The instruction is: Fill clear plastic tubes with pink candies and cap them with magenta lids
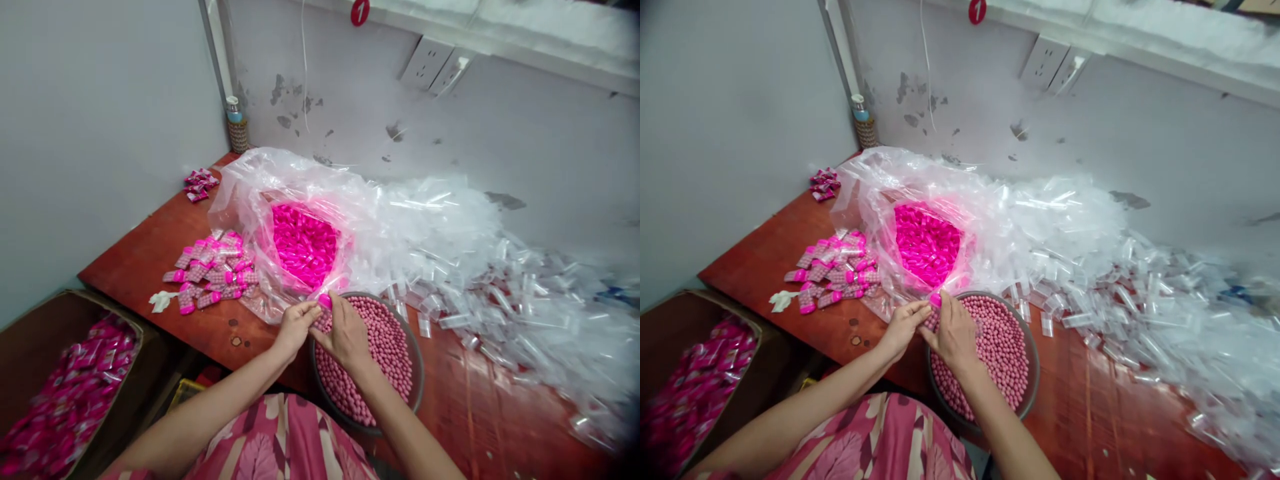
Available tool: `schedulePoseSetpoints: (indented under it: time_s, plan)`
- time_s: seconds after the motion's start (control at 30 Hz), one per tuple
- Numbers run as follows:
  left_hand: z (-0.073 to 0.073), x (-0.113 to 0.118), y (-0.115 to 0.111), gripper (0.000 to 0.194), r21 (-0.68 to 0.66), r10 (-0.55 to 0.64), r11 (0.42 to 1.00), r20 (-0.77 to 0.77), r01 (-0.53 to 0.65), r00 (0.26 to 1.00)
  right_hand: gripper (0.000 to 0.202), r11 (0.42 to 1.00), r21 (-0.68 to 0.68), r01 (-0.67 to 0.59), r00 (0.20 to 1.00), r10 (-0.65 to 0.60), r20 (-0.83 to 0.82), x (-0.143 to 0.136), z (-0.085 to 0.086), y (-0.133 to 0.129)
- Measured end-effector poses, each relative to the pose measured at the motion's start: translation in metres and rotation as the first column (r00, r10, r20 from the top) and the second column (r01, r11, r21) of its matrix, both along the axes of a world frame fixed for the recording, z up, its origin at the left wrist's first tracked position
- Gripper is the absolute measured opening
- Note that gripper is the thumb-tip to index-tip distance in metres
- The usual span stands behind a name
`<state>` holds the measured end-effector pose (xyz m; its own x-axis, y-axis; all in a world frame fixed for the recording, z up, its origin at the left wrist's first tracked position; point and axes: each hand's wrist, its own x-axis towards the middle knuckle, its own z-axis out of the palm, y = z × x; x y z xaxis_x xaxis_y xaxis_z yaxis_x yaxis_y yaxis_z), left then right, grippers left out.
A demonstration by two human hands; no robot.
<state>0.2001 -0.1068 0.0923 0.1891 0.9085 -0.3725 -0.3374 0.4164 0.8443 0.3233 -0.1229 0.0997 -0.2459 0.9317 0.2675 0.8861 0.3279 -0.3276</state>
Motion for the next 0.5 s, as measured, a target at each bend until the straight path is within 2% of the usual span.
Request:
schedulePoseSetpoints:
  time_s: [0.13, 0.27, 0.33, 0.43, 0.5]
  plan:
    - [-0.004, -0.004, 0.002, 0.022, 0.074, 0.013, 0.997, -0.078, -0.007, 0.997, 0.059, 0.999, 0.031, 0.011, 1.000, -0.010, -0.020, -0.003, -0.010, 0.005]
    - [-0.010, -0.011, 0.005, 0.024, 0.020, 0.011, 1.000, -0.042, -0.010, 0.999, 0.059, 1.000, -0.021, 0.013, 0.998, -0.014, -0.055, -0.017, -0.017, 0.009]
    - [-0.014, -0.019, 0.008, 0.027, -0.016, 0.030, 0.999, -0.043, -0.030, 0.999, 0.067, 0.998, -0.064, 0.015, 0.996, -0.021, -0.089, -0.028, -0.018, 0.008]
    - [-0.022, -0.045, 0.021, 0.030, -0.042, 0.102, 0.993, -0.103, -0.107, 0.989, 0.079, 0.993, -0.118, 0.026, 0.986, -0.045, -0.162, -0.031, -0.019, 0.002]
    - [-0.032, -0.075, 0.038, 0.029, -0.013, 0.209, 0.977, -0.179, -0.215, 0.961, 0.068, 0.985, -0.148, 0.088, 0.969, -0.119, -0.218, -0.016, -0.020, -0.007]
